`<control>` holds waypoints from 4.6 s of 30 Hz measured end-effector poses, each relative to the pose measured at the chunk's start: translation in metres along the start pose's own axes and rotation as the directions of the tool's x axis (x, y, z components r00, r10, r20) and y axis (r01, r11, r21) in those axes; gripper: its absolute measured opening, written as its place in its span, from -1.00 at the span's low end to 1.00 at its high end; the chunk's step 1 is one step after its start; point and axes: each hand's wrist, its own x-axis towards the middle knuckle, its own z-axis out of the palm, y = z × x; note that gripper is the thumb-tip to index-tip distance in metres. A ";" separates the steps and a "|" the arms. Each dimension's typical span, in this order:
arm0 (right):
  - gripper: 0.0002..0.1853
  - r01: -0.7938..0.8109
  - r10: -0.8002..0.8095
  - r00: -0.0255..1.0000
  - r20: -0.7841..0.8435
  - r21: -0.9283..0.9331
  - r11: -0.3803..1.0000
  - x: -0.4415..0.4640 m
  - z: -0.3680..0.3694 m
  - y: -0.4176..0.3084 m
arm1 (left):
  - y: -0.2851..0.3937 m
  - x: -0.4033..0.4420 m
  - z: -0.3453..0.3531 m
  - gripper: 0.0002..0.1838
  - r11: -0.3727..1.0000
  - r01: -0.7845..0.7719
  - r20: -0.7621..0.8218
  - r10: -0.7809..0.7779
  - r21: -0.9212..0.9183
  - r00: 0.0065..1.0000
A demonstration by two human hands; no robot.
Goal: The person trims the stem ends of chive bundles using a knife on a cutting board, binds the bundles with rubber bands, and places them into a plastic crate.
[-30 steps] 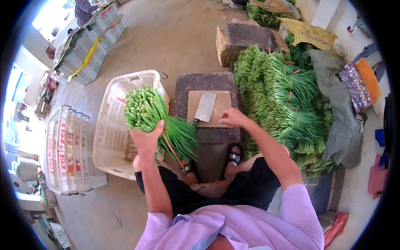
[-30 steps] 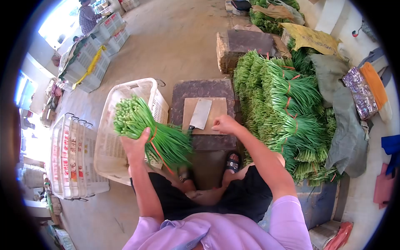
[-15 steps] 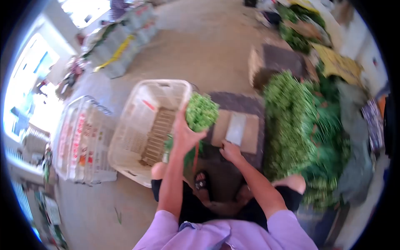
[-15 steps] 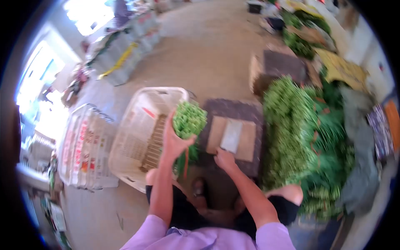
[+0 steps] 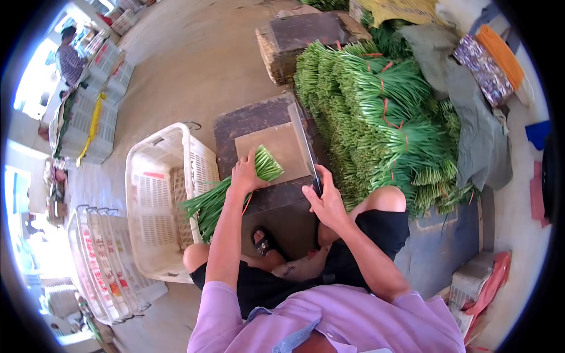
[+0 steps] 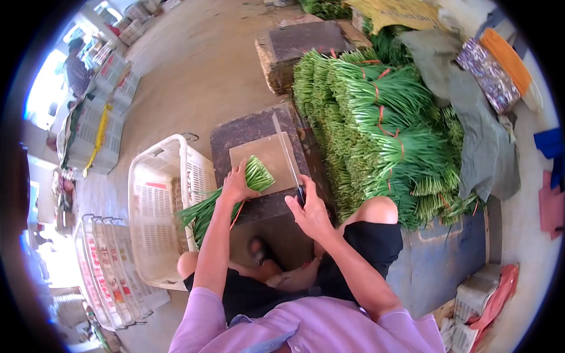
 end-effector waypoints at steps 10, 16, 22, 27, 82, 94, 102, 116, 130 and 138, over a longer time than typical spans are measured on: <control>-0.62 0.408 -0.473 0.873 -0.116 -0.358 0.840 0.021 0.014 0.042 | 0.027 0.014 0.018 0.41 0.998 0.008 -0.145 0.002 0.068 0.989; -0.64 0.361 -0.373 0.926 0.060 -0.427 0.829 0.017 0.022 0.061 | 0.026 0.030 0.025 0.14 0.984 0.041 -0.059 -0.032 0.173 0.998; -0.64 0.309 -0.267 0.951 0.155 -0.449 0.839 0.013 0.028 0.068 | 0.042 0.020 0.009 -0.03 0.984 -0.007 -0.025 0.012 0.176 1.000; -0.65 0.270 -0.216 0.962 0.168 -0.454 0.849 0.015 0.027 0.069 | 0.038 0.025 0.017 -0.11 0.986 -0.020 -0.041 0.027 0.167 0.999; -0.72 0.110 -0.070 0.994 0.087 -0.669 0.735 0.118 0.060 0.086 | 0.022 -0.028 0.016 -0.11 0.991 -0.125 -0.383 0.130 0.039 0.914; -0.87 0.464 -0.467 0.883 0.036 0.072 0.883 0.033 0.055 -0.052 | 0.024 -0.143 -0.085 -0.04 0.868 -0.252 -0.684 -0.129 -0.429 0.718; -0.80 0.781 -0.781 0.623 0.041 0.021 0.624 0.000 0.059 -0.079 | 0.054 -0.168 -0.103 -0.05 0.752 -0.390 -0.692 -0.120 -0.532 0.712; -0.86 0.788 -0.777 0.603 0.183 0.015 0.615 -0.011 0.040 -0.104 | 0.072 -0.187 -0.113 -0.12 0.629 -0.449 -0.650 -0.121 -0.635 0.750; -0.81 0.275 -0.366 0.893 0.263 0.325 0.905 0.009 0.006 -0.102 | 0.053 -0.190 -0.104 0.01 0.267 -0.549 -0.582 -0.060 -0.792 0.811; -0.20 0.553 -0.558 0.712 0.425 0.150 0.820 -0.010 0.024 -0.107 | 0.034 -0.185 -0.124 0.12 -0.221 -0.521 -0.534 -0.002 -0.824 0.845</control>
